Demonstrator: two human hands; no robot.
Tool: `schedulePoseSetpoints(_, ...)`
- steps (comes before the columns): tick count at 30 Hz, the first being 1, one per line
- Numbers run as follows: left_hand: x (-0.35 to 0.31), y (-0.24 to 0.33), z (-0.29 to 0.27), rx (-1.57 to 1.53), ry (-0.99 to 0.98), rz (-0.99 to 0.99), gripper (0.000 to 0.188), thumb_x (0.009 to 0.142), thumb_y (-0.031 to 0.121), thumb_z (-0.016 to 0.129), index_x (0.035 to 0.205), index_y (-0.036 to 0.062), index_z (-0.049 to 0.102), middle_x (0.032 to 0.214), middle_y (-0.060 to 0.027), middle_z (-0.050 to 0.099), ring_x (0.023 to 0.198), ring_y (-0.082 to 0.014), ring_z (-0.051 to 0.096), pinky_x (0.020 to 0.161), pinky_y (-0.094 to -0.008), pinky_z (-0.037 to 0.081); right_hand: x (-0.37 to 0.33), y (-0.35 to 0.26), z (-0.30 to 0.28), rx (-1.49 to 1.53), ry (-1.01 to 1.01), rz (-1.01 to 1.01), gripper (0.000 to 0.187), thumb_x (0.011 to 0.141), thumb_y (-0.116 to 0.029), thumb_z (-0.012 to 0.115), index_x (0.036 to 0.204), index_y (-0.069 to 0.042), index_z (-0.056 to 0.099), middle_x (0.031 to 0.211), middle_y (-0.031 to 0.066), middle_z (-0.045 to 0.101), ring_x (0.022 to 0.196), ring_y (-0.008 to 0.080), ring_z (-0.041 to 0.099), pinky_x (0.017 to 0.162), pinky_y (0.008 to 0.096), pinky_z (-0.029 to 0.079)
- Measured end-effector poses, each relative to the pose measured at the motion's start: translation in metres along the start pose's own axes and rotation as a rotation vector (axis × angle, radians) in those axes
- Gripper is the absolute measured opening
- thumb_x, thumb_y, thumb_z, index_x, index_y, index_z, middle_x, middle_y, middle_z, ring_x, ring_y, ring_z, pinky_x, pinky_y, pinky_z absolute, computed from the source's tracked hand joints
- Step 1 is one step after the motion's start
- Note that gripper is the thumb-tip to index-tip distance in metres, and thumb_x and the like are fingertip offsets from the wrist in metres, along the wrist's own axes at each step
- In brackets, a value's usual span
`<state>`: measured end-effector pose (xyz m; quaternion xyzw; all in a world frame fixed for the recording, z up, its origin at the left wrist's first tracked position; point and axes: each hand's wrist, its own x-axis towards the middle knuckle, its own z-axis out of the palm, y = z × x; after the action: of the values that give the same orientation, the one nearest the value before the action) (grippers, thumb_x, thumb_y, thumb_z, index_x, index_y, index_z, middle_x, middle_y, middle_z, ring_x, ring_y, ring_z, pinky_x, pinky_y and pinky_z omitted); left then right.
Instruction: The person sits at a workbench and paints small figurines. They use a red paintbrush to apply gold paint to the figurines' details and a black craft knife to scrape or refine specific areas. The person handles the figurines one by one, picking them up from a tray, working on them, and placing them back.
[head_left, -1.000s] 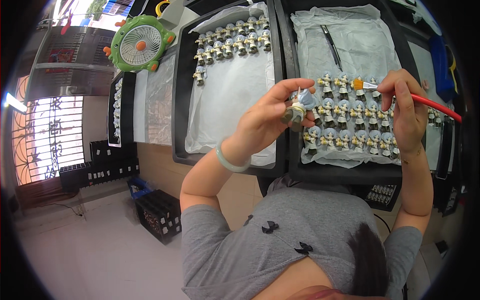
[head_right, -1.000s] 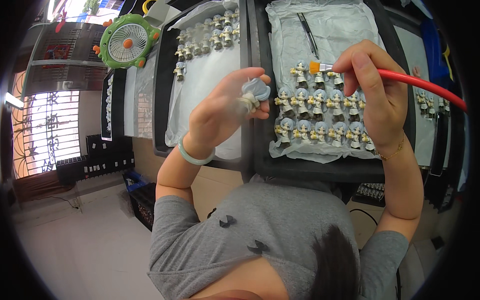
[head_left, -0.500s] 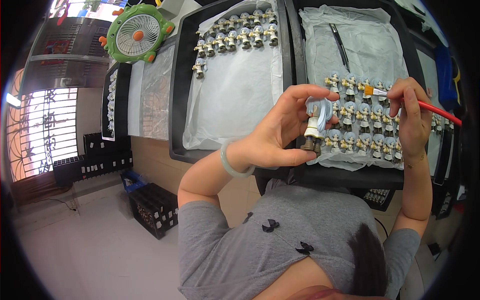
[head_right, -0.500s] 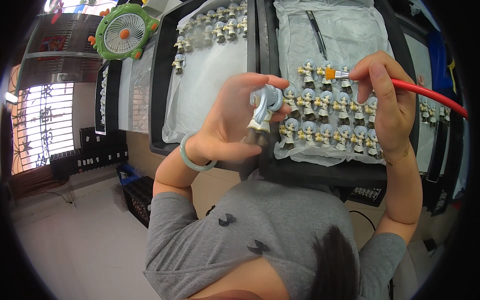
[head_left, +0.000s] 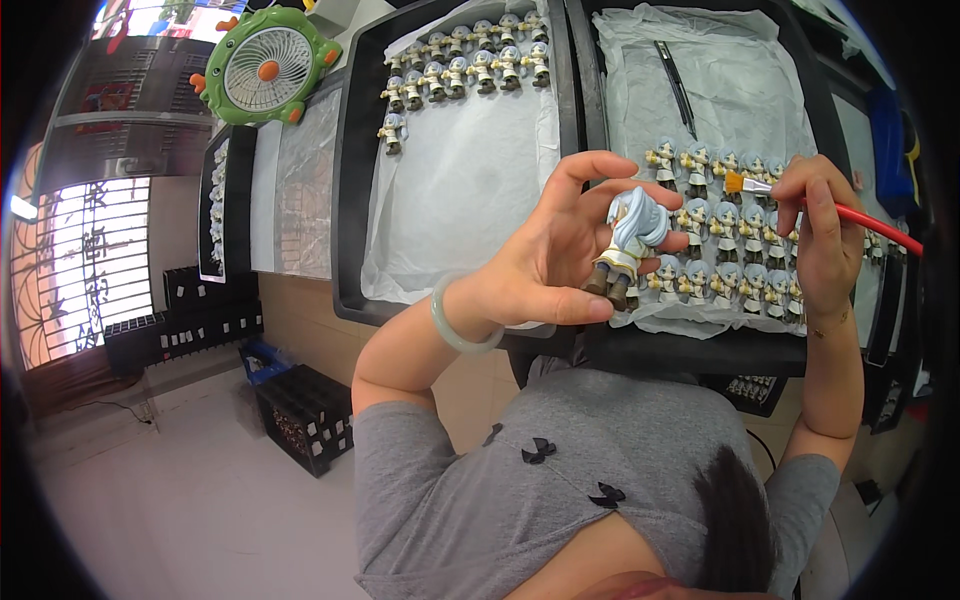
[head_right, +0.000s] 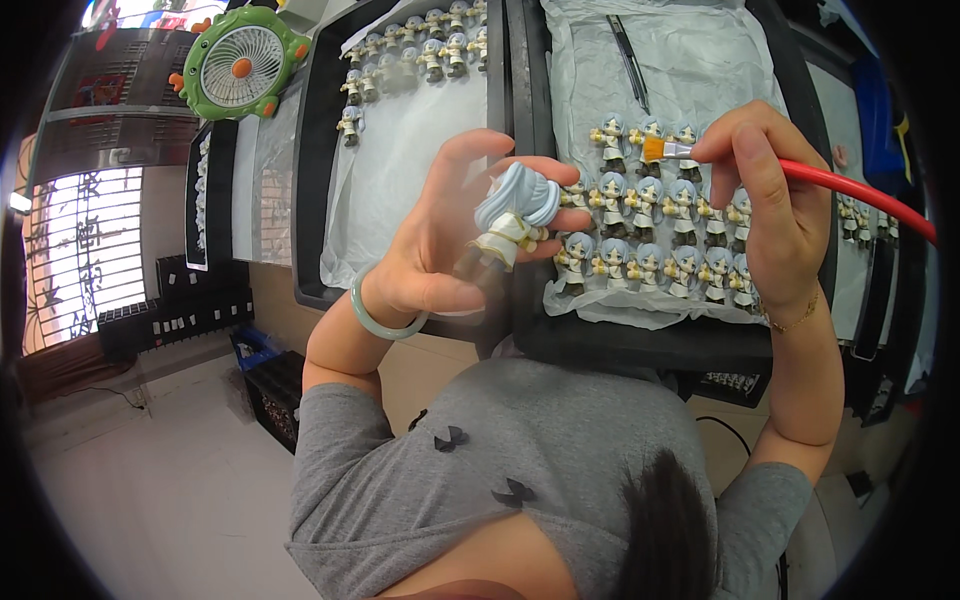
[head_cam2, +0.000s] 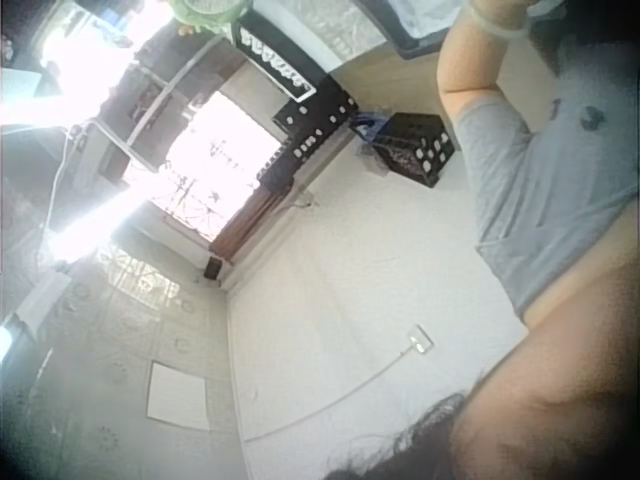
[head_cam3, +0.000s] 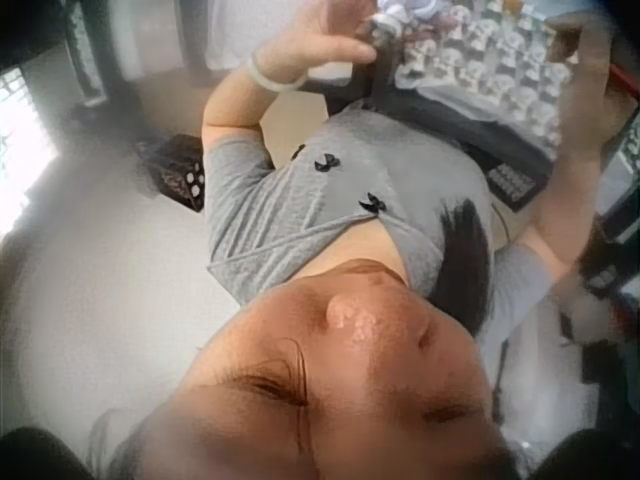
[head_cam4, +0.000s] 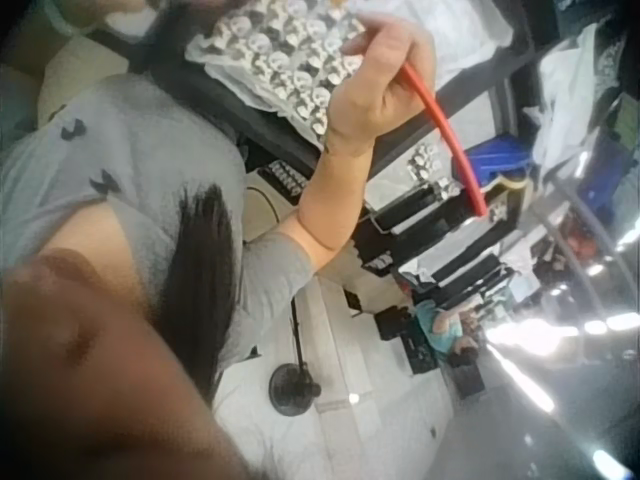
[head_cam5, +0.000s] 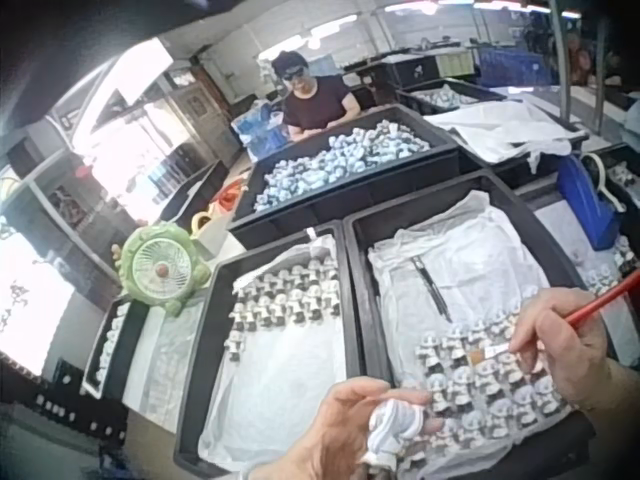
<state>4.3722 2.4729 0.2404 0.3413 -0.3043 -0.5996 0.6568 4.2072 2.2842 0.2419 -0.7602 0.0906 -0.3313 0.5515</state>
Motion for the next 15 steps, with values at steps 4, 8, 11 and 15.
schedulePoseSetpoints(4,0.002,-0.003,-0.003,0.105,-0.061,0.058,0.093,0.050,0.000,0.068,0.127,0.0204,0.020,0.124,-0.0203,0.036,0.106,-0.0280,0.048,0.086,-0.0339,0.042,0.000,-0.002,0.001,0.010,0.002,0.010,0.031,0.090,-0.020,0.036,0.075,0.000,0.055,0.068,0.0023,0.050,0.054,0.0049,0.041,0.053,0.0186,0.033)
schedulePoseSetpoints(8,0.005,-0.008,-0.006,0.374,-0.149,0.191,0.093,0.049,-0.007,0.066,0.125,0.0173,0.019,0.119,-0.0204,0.037,0.098,-0.0195,0.045,0.085,-0.0329,0.042,-0.001,-0.003,0.002,0.020,0.007,0.013,0.031,0.090,-0.020,0.037,0.075,0.000,0.055,0.068,0.0024,0.050,0.054,0.0049,0.041,0.053,0.0186,0.033)
schedulePoseSetpoints(11,0.005,-0.011,-0.008,0.394,-0.157,0.224,0.092,0.049,-0.008,0.066,0.124,0.0164,0.019,0.119,-0.0202,0.037,0.102,-0.0203,0.044,0.086,-0.0330,0.040,-0.001,-0.002,0.002,0.018,0.000,0.016,0.031,0.090,-0.020,0.037,0.075,0.000,0.055,0.068,0.0024,0.051,0.054,0.0050,0.041,0.053,0.0186,0.033)
schedulePoseSetpoints(15,0.005,-0.012,-0.008,0.535,-0.162,0.281,0.087,0.052,-0.008,0.064,0.124,0.0122,0.019,0.119,-0.0188,0.038,0.105,-0.0211,0.043,0.088,-0.0334,0.037,-0.001,-0.002,0.001,0.002,0.000,0.012,0.031,0.090,-0.020,0.037,0.075,0.000,0.055,0.067,0.0023,0.050,0.054,0.0050,0.041,0.053,0.0187,0.033)
